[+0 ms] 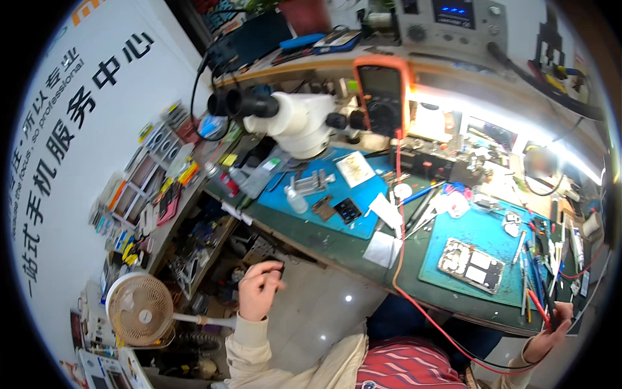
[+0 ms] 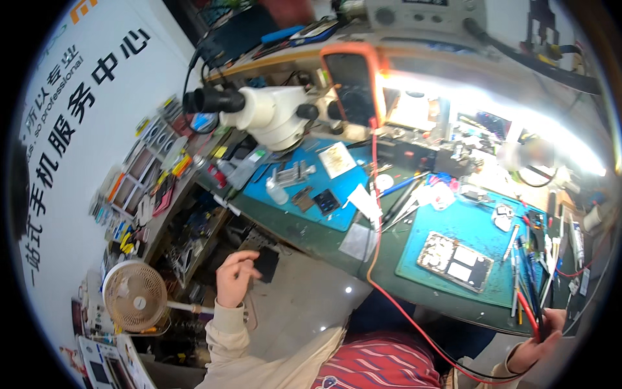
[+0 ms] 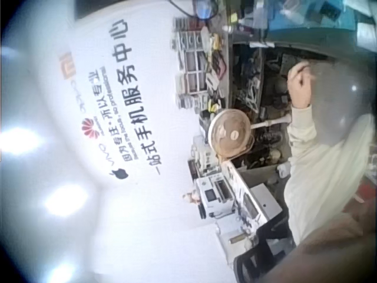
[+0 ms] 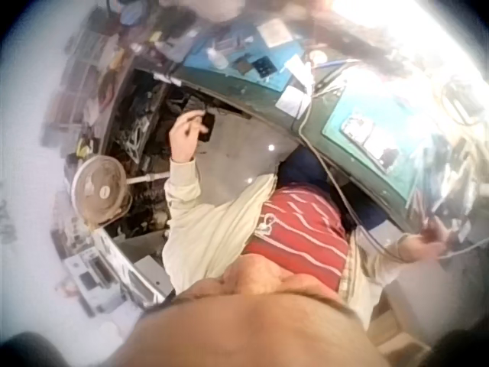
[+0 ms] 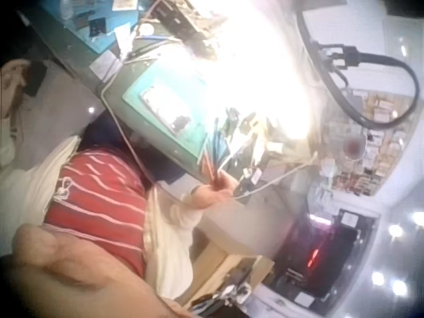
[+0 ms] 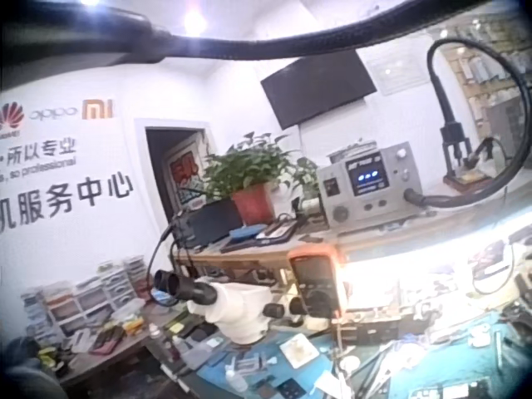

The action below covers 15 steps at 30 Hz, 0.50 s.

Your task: The person disassembles a smartphone, removes the battery, and uses a multimeter to test the circuit board. They then reconnect the battery and reassemble the phone.

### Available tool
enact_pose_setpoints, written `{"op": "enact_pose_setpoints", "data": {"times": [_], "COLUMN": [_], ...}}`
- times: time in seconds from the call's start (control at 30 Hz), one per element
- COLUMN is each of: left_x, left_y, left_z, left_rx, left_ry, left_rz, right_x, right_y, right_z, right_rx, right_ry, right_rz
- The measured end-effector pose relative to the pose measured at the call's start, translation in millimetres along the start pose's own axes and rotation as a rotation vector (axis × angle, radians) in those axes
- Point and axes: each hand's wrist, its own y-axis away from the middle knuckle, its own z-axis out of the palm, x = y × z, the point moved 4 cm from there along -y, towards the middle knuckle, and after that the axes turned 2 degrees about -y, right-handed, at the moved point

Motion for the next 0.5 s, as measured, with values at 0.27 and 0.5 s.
{"op": "enact_pose_setpoints", "data": {"times": [0.27, 0.5], "left_x": [30.6, 131.2], "left_y": [-50.6, -213.8], "left_z": [38.9, 136.1], "left_rx": [-0.065, -0.009], "left_ry": [0.329, 0.248], "left_rz": [-0.142, 0.344], "right_x": [-18.5, -16.4], "right_y": [-2.5, 11.0], "right_z": [1.0, -11.7], "right_rx": [-0.042, 0.089], "right_ry": [0.085, -0.101], "right_rz": [-0.089, -0.046]}}
